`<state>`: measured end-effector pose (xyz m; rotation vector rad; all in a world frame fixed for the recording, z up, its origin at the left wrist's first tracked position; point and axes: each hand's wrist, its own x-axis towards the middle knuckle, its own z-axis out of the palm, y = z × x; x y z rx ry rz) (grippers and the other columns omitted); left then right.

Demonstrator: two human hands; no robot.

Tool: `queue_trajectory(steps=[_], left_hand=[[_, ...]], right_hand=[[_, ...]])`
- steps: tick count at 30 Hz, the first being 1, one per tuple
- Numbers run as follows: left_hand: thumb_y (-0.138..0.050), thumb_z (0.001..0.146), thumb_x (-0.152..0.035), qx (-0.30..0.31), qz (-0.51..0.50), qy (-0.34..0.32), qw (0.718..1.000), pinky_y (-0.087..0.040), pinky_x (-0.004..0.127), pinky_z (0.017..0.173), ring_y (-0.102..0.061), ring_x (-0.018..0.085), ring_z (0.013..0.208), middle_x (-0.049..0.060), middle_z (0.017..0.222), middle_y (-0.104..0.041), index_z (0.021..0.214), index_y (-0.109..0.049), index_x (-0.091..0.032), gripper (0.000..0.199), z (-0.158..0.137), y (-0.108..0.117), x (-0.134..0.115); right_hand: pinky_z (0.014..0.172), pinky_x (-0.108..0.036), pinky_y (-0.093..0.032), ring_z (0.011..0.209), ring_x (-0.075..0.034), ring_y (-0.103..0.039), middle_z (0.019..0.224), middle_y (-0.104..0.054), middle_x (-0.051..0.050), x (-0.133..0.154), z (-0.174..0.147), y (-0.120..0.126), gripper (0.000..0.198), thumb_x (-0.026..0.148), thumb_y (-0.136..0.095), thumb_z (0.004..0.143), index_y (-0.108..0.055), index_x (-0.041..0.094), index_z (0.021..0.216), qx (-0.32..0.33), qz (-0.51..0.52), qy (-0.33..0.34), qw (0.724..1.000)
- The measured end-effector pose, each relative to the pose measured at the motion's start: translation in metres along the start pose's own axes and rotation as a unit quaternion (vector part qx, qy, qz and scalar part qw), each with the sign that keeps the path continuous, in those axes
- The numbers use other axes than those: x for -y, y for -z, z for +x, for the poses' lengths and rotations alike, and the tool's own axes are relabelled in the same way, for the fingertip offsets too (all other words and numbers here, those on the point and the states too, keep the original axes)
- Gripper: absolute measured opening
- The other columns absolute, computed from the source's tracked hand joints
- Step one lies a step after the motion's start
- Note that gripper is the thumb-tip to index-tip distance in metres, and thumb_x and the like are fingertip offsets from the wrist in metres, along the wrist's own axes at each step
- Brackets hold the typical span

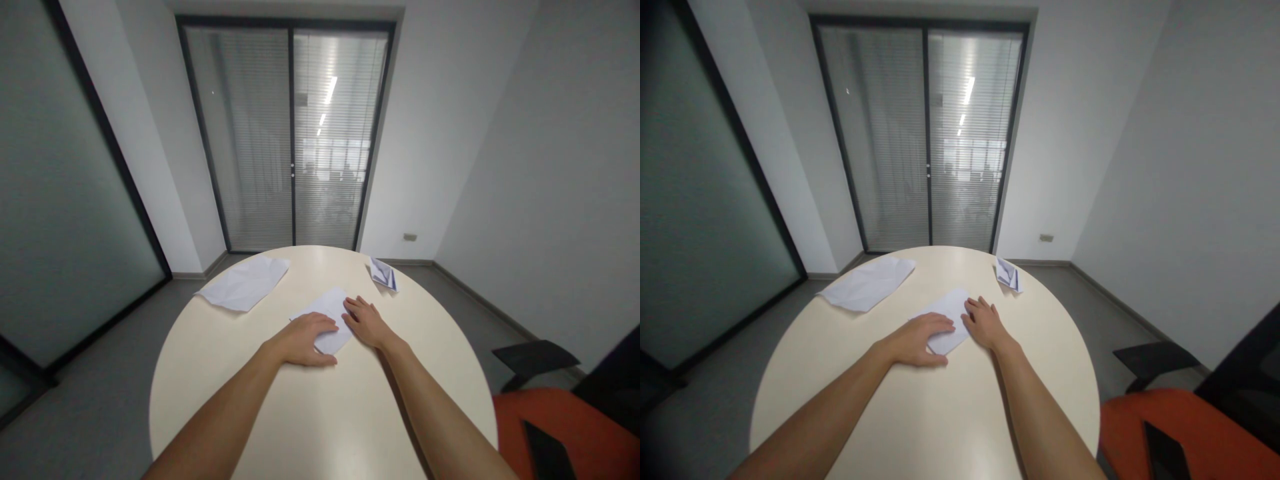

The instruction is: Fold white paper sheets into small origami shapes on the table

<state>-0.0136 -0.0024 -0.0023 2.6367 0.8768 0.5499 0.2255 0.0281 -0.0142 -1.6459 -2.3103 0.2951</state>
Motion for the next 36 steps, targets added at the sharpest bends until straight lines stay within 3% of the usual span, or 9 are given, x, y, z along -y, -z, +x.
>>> queue_trajectory(steps=[3,6,13,18,21,27,33,36], left_hand=[[-0.065,0.085,-0.047,-0.014,0.006,0.005,1.000,-0.036,0.039,0.115,-0.052,0.026,0.131,0.007,0.139,-0.061,0.125,-0.066,-0.023,0.047,0.000,0.000,-0.003],[-0.054,0.094,-0.045,-0.030,-0.005,0.025,0.999,-0.040,0.036,0.111,-0.057,0.022,0.125,0.005,0.132,-0.066,0.117,-0.070,-0.023,0.036,0.002,0.000,-0.003],[-0.026,0.104,-0.046,-0.049,0.005,0.129,0.990,-0.045,0.034,0.098,-0.065,0.022,0.107,0.005,0.110,-0.075,0.104,-0.072,-0.023,0.052,0.007,-0.001,0.005],[-0.032,0.103,-0.050,-0.075,0.045,0.177,0.980,-0.047,0.032,0.082,-0.068,0.023,0.091,0.008,0.097,-0.075,0.096,-0.068,-0.021,0.046,0.008,-0.004,0.014],[-0.041,0.100,-0.047,-0.086,0.046,0.186,0.978,-0.047,0.031,0.078,-0.068,0.024,0.090,0.008,0.097,-0.074,0.100,-0.065,-0.020,0.036,0.009,-0.007,0.019],[-0.053,0.095,-0.042,-0.097,0.058,0.201,0.973,-0.049,0.034,0.085,-0.067,0.026,0.098,0.011,0.104,-0.072,0.112,-0.061,-0.019,0.030,0.009,-0.012,0.026],[-0.057,0.093,-0.041,-0.106,0.043,0.195,0.974,-0.049,0.036,0.093,-0.066,0.026,0.106,0.010,0.113,-0.070,0.129,-0.056,-0.020,0.041,0.008,-0.015,0.029],[-0.058,0.092,-0.041,-0.109,0.047,0.204,0.972,-0.049,0.036,0.095,-0.064,0.026,0.109,0.009,0.116,-0.068,0.133,-0.054,-0.022,0.045,0.007,-0.016,0.029]], right_hand=[[0.115,-0.066,-0.021,0.148,-0.036,-0.026,0.156,-0.042,-0.009,-0.003,0.001,-0.003,0.043,0.039,-0.042,0.100,-0.055,0.022,0.137,-0.003,-0.002,-0.001,1.000],[0.115,-0.064,-0.023,0.147,-0.035,-0.028,0.154,-0.044,-0.010,-0.006,0.003,-0.006,0.045,0.038,-0.044,0.099,-0.054,0.022,0.139,-0.011,-0.011,0.005,1.000],[0.116,-0.047,-0.029,0.141,-0.027,-0.041,0.142,-0.058,-0.010,-0.002,0.004,-0.002,0.037,0.036,-0.049,0.097,-0.067,0.024,0.126,-0.021,0.005,0.104,0.994],[0.116,-0.051,-0.028,0.136,-0.029,-0.048,0.135,-0.064,-0.010,0.010,0.000,0.006,0.034,0.041,-0.051,0.096,-0.073,0.025,0.116,-0.003,0.053,0.083,0.995],[0.110,-0.044,-0.037,0.122,-0.027,-0.060,0.123,-0.071,-0.010,0.016,-0.004,0.012,0.038,0.045,-0.046,0.098,-0.076,0.022,0.101,0.011,0.084,0.085,0.993],[0.099,-0.034,-0.046,0.115,-0.026,-0.062,0.121,-0.072,-0.009,0.020,-0.006,0.015,0.048,0.048,-0.040,0.100,-0.078,0.020,0.093,0.006,0.140,0.127,0.982],[0.076,-0.030,-0.050,0.079,-0.018,-0.066,0.127,-0.069,-0.007,0.011,-0.002,0.004,0.028,0.043,-0.060,0.090,-0.079,0.022,0.093,-0.004,0.160,0.134,0.978],[0.076,-0.031,-0.050,0.078,-0.018,-0.065,0.125,-0.070,-0.008,0.007,0.002,0.000,0.023,0.040,-0.067,0.085,-0.079,0.022,0.092,-0.008,0.176,0.139,0.975]])
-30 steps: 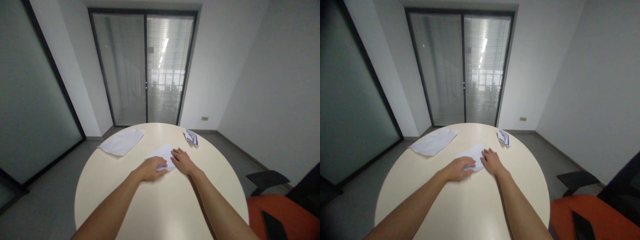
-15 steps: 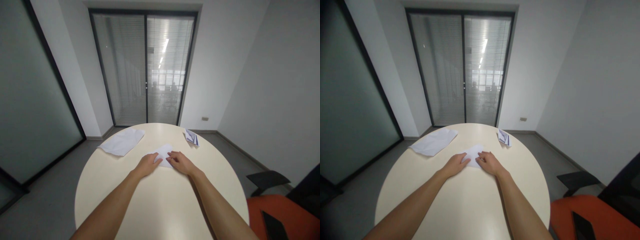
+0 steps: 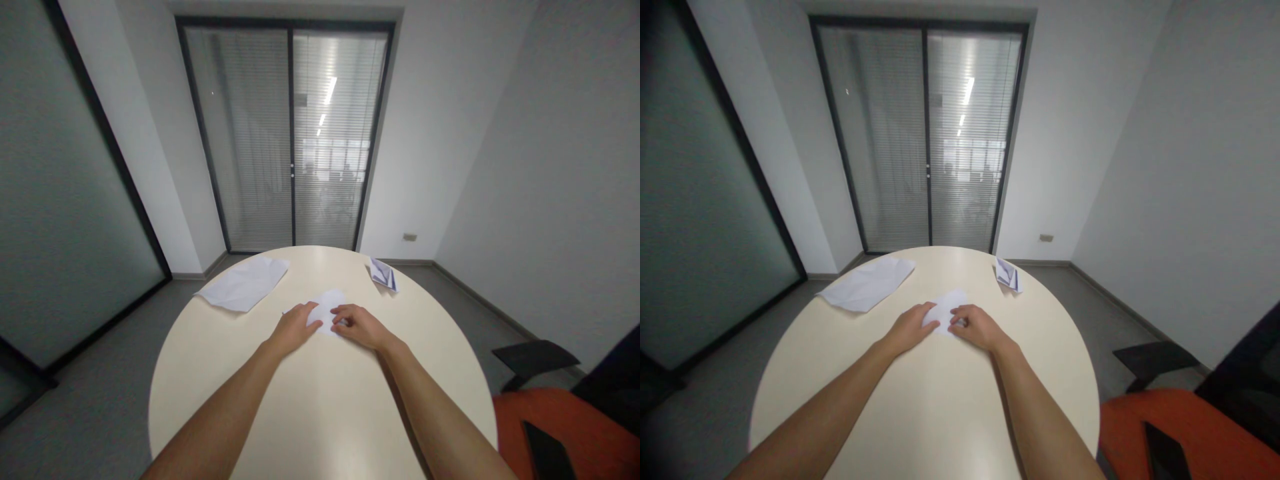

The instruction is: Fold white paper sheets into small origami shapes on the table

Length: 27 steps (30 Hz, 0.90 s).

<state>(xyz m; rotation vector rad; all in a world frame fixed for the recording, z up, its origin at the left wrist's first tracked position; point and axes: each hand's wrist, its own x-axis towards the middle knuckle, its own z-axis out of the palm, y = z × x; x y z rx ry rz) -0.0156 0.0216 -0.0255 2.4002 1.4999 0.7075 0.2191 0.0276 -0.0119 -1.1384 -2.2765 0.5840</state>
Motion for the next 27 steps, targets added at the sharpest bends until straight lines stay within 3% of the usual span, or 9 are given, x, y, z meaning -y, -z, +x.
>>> queue_trajectory(steps=[6,13,19,23,27], left_hand=[[-0.063,0.090,-0.033,-0.021,-0.024,-0.020,0.999,-0.046,0.036,0.103,-0.058,0.024,0.119,0.008,0.127,-0.065,0.132,-0.054,-0.022,0.045,0.000,-0.001,0.002],[-0.064,0.090,-0.027,-0.041,-0.008,-0.040,0.998,-0.046,0.038,0.103,-0.056,0.024,0.117,0.008,0.124,-0.065,0.125,-0.057,-0.019,0.037,0.000,-0.002,0.003],[-0.064,0.090,-0.029,-0.054,0.021,-0.037,0.998,-0.044,0.040,0.106,-0.056,0.025,0.118,0.009,0.125,-0.064,0.121,-0.060,-0.019,0.033,0.001,-0.003,0.004],[-0.062,0.092,-0.029,-0.063,0.053,-0.012,0.996,-0.042,0.041,0.107,-0.056,0.026,0.119,0.011,0.125,-0.064,0.121,-0.059,-0.017,0.032,0.001,-0.005,0.005],[-0.059,0.093,-0.023,-0.076,0.086,0.000,0.993,-0.040,0.041,0.107,-0.052,0.026,0.123,0.010,0.131,-0.060,0.123,-0.060,-0.019,0.030,0.002,-0.003,0.006]], right_hand=[[0.083,-0.034,-0.050,0.090,-0.022,-0.067,0.123,-0.070,-0.009,-0.002,0.001,0.000,0.017,0.035,-0.073,0.079,-0.077,0.022,0.090,-0.006,0.018,0.001,1.000],[0.081,-0.033,-0.051,0.090,-0.022,-0.067,0.122,-0.069,-0.009,0.001,-0.001,0.000,0.016,0.033,-0.074,0.079,-0.075,0.021,0.090,-0.006,0.016,0.001,1.000],[0.091,-0.037,-0.050,0.098,-0.024,-0.067,0.115,-0.072,-0.008,0.003,-0.001,-0.002,0.028,0.031,-0.076,0.077,-0.075,0.022,0.103,-0.015,-0.011,0.026,0.999],[0.105,-0.042,-0.043,0.119,-0.029,-0.060,0.126,-0.068,-0.012,0.009,-0.002,-0.001,0.035,0.039,-0.076,0.079,-0.077,0.025,0.111,0.003,-0.052,0.049,0.997],[0.108,-0.045,-0.041,0.123,-0.030,-0.059,0.129,-0.066,-0.014,0.009,-0.002,-0.003,0.042,0.044,-0.076,0.079,-0.075,0.025,0.116,0.012,-0.077,0.053,0.996]])
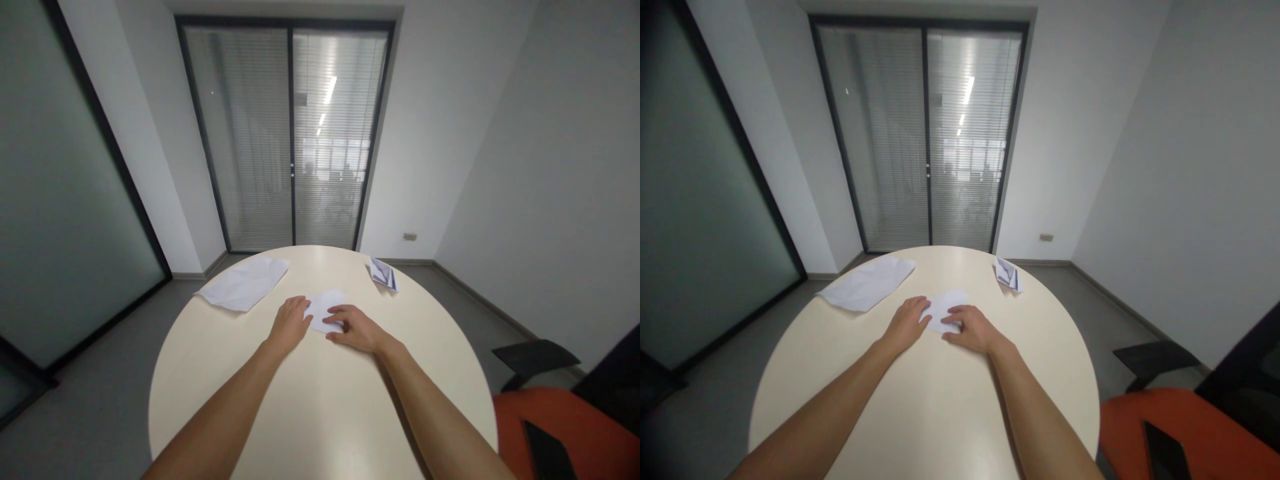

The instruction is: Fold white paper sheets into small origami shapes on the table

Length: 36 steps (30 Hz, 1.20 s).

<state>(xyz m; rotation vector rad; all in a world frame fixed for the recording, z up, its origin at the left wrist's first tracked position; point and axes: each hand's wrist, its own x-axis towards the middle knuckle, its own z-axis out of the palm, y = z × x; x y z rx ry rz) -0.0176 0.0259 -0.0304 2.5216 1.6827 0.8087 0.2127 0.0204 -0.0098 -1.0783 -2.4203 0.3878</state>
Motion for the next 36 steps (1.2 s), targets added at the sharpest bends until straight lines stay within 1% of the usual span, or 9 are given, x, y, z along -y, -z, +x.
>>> queue_trajectory(steps=[6,9,11,13,15,18,25,31,36], left_hand=[[-0.049,0.092,-0.009,0.031,0.006,-0.029,0.999,-0.046,0.036,0.096,-0.057,0.022,0.109,0.006,0.117,-0.065,0.115,-0.065,-0.022,0.031,0.000,0.006,-0.008],[-0.049,0.095,-0.020,0.049,-0.009,-0.053,0.997,-0.046,0.036,0.099,-0.058,0.023,0.109,0.007,0.113,-0.067,0.112,-0.067,-0.020,0.025,-0.003,0.006,-0.015],[-0.049,0.097,-0.027,0.057,-0.011,-0.055,0.997,-0.044,0.037,0.104,-0.057,0.024,0.116,0.009,0.121,-0.066,0.119,-0.065,-0.018,0.029,-0.006,0.005,-0.019],[-0.047,0.098,-0.033,0.079,-0.006,-0.038,0.996,-0.039,0.040,0.111,-0.052,0.026,0.128,0.012,0.136,-0.060,0.131,-0.060,-0.016,0.039,-0.009,0.003,-0.021],[-0.043,0.099,-0.039,0.115,0.003,-0.013,0.993,-0.031,0.044,0.117,-0.041,0.029,0.141,0.014,0.151,-0.047,0.142,-0.051,-0.014,0.050,-0.011,0.000,-0.022],[-0.038,0.100,-0.046,0.146,0.015,0.017,0.989,-0.025,0.050,0.120,-0.026,0.033,0.149,0.016,0.160,-0.032,0.150,-0.040,-0.014,0.060,-0.012,-0.003,-0.021],[-0.037,0.100,-0.032,0.090,0.058,0.062,0.992,-0.028,0.055,0.116,-0.029,0.037,0.147,0.019,0.157,-0.036,0.147,-0.044,-0.015,0.050,-0.010,-0.009,-0.011],[-0.042,0.096,-0.020,0.038,0.078,0.114,0.990,-0.029,0.055,0.115,-0.030,0.036,0.147,0.020,0.156,-0.037,0.140,-0.048,-0.015,0.045,-0.005,-0.001,-0.003],[-0.049,0.093,-0.018,0.007,0.079,0.083,0.993,-0.028,0.051,0.117,-0.033,0.034,0.145,0.020,0.155,-0.040,0.135,-0.052,-0.013,0.043,-0.005,0.002,-0.006]], right_hand=[[0.109,-0.046,-0.040,0.126,-0.031,-0.057,0.133,-0.064,-0.015,-0.002,0.001,-0.004,0.045,0.046,-0.073,0.081,-0.073,0.024,0.120,0.001,-0.027,-0.003,1.000],[0.109,-0.046,-0.041,0.126,-0.031,-0.057,0.131,-0.064,-0.016,-0.004,0.002,-0.006,0.045,0.048,-0.070,0.084,-0.073,0.024,0.121,-0.013,-0.034,-0.001,0.999],[0.108,-0.046,-0.042,0.126,-0.031,-0.057,0.131,-0.064,-0.016,-0.005,0.002,-0.008,0.046,0.050,-0.069,0.084,-0.072,0.024,0.122,-0.020,-0.037,0.003,0.999],[0.109,-0.047,-0.041,0.126,-0.031,-0.057,0.131,-0.064,-0.016,-0.008,0.002,-0.009,0.047,0.050,-0.069,0.084,-0.072,0.024,0.122,-0.022,-0.040,0.005,0.999],[0.109,-0.047,-0.040,0.125,-0.031,-0.057,0.131,-0.065,-0.015,-0.009,0.003,-0.010,0.046,0.048,-0.069,0.084,-0.072,0.025,0.123,-0.021,-0.043,0.004,0.999],[0.110,-0.048,-0.039,0.125,-0.031,-0.057,0.131,-0.064,-0.015,-0.007,0.003,-0.008,0.044,0.046,-0.069,0.084,-0.072,0.025,0.122,-0.018,-0.045,0.003,0.999],[0.109,-0.048,-0.039,0.125,-0.032,-0.056,0.134,-0.063,-0.015,0.002,0.002,0.000,0.046,0.047,-0.071,0.081,-0.072,0.025,0.122,0.001,-0.030,-0.012,0.999],[0.110,-0.048,-0.038,0.127,-0.033,-0.055,0.136,-0.061,-0.017,0.006,0.000,0.004,0.049,0.046,-0.072,0.080,-0.072,0.023,0.123,0.017,-0.023,-0.016,0.999],[0.109,-0.049,-0.038,0.127,-0.033,-0.055,0.135,-0.061,-0.018,0.007,0.001,0.003,0.048,0.047,-0.072,0.082,-0.072,0.023,0.123,0.017,-0.035,-0.008,0.999]])
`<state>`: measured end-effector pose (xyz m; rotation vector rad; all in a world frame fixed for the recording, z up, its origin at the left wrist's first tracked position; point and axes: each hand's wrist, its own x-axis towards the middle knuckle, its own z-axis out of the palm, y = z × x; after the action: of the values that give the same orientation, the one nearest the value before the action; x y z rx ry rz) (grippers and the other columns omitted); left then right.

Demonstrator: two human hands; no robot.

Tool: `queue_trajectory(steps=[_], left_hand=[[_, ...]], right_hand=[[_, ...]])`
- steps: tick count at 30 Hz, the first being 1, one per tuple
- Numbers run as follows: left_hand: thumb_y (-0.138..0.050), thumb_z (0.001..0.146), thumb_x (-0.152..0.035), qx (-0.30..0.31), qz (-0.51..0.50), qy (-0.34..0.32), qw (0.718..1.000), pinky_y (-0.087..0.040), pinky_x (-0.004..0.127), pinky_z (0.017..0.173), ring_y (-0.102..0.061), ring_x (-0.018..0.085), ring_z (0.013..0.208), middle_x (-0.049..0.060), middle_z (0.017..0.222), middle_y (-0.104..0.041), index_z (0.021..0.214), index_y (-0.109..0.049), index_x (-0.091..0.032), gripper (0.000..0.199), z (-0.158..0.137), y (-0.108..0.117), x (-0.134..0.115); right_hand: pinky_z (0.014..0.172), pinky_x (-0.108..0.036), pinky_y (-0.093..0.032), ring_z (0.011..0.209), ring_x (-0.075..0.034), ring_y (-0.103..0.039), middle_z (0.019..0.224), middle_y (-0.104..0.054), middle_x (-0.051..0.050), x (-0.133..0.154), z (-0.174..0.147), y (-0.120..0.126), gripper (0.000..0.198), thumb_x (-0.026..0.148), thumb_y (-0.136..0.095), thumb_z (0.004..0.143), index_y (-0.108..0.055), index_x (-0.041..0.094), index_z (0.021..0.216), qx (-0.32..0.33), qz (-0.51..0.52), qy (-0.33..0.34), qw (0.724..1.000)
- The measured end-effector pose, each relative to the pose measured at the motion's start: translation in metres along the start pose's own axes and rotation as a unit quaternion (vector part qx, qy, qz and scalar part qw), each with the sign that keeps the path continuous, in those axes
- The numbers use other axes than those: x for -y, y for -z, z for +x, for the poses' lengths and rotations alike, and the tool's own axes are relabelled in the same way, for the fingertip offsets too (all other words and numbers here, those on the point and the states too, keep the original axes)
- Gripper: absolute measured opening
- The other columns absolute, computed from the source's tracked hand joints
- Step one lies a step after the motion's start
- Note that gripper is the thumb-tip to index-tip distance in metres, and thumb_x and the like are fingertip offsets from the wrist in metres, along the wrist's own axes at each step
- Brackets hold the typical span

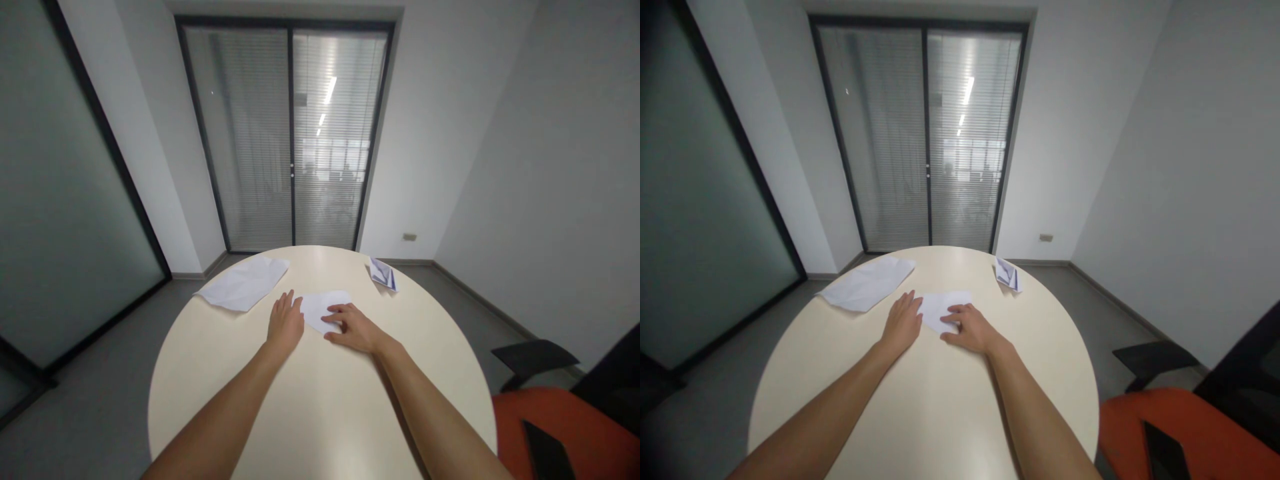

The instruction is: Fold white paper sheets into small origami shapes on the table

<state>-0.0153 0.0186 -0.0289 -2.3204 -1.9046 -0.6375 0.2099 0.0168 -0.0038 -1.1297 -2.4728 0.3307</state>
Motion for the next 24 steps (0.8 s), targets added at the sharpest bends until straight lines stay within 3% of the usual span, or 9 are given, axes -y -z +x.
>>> queue_trajectory(steps=[6,11,18,24], left_hand=[[-0.048,0.097,-0.031,0.046,-0.040,-0.066,0.996,-0.030,0.048,0.117,-0.040,0.032,0.142,0.017,0.151,-0.046,0.135,-0.054,-0.013,0.043,-0.007,-0.006,-0.012],[-0.045,0.098,-0.038,0.070,-0.042,-0.051,0.995,-0.032,0.052,0.115,-0.041,0.034,0.141,0.015,0.151,-0.047,0.138,-0.054,-0.016,0.047,-0.007,-0.005,-0.014],[-0.048,0.097,-0.036,0.043,-0.043,-0.019,0.998,-0.034,0.053,0.113,-0.045,0.033,0.138,0.015,0.147,-0.052,0.133,-0.059,-0.020,0.040,-0.003,-0.005,-0.006],[-0.053,0.094,-0.026,0.003,-0.040,-0.007,0.999,-0.039,0.043,0.110,-0.054,0.027,0.125,0.012,0.134,-0.062,0.120,-0.066,-0.018,0.030,0.002,-0.004,0.002]], right_hand=[[0.109,-0.048,-0.038,0.129,-0.032,-0.054,0.131,-0.065,-0.016,-0.004,0.002,-0.007,0.047,0.049,-0.068,0.085,-0.071,0.023,0.124,-0.021,0.004,0.013,1.000],[0.111,-0.051,-0.035,0.132,-0.033,-0.051,0.137,-0.060,-0.018,-0.006,0.001,-0.010,0.054,0.053,-0.069,0.084,-0.068,0.022,0.128,-0.022,-0.010,0.011,1.000],[0.111,-0.053,-0.034,0.132,-0.035,-0.050,0.141,-0.058,-0.017,-0.008,0.000,-0.013,0.060,0.059,-0.068,0.082,-0.066,0.023,0.131,-0.022,-0.013,-0.003,1.000],[0.111,-0.053,-0.034,0.133,-0.036,-0.049,0.141,-0.057,-0.019,-0.005,-0.001,-0.010,0.065,0.060,-0.068,0.081,-0.064,0.020,0.133,-0.013,-0.020,-0.014,1.000]])
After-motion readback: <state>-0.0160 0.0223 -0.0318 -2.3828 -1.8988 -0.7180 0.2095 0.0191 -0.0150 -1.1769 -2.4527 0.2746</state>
